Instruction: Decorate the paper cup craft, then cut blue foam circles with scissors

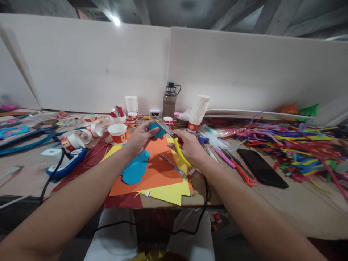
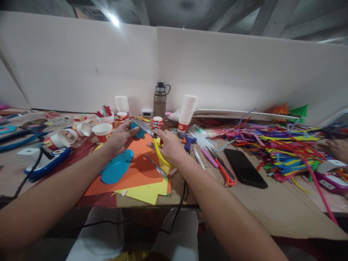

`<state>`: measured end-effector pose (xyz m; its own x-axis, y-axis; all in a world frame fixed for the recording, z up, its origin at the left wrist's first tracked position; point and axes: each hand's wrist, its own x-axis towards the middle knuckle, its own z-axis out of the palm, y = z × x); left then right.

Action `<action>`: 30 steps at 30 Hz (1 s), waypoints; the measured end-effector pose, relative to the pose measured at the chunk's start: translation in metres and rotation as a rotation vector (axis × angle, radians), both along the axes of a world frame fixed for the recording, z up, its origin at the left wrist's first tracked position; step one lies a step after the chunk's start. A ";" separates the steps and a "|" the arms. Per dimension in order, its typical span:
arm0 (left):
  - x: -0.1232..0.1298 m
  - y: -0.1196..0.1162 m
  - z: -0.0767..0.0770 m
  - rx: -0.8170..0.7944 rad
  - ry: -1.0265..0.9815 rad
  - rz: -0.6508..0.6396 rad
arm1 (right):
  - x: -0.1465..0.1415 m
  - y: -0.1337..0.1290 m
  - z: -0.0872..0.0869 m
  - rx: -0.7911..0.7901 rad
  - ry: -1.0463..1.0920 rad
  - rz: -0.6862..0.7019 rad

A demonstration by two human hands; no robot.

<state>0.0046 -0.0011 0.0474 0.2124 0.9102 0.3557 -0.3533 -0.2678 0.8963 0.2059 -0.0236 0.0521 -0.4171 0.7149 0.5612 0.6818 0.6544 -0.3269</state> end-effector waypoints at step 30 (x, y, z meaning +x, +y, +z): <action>-0.013 0.005 0.004 0.213 0.310 0.019 | 0.009 0.001 0.002 0.071 -0.144 -0.014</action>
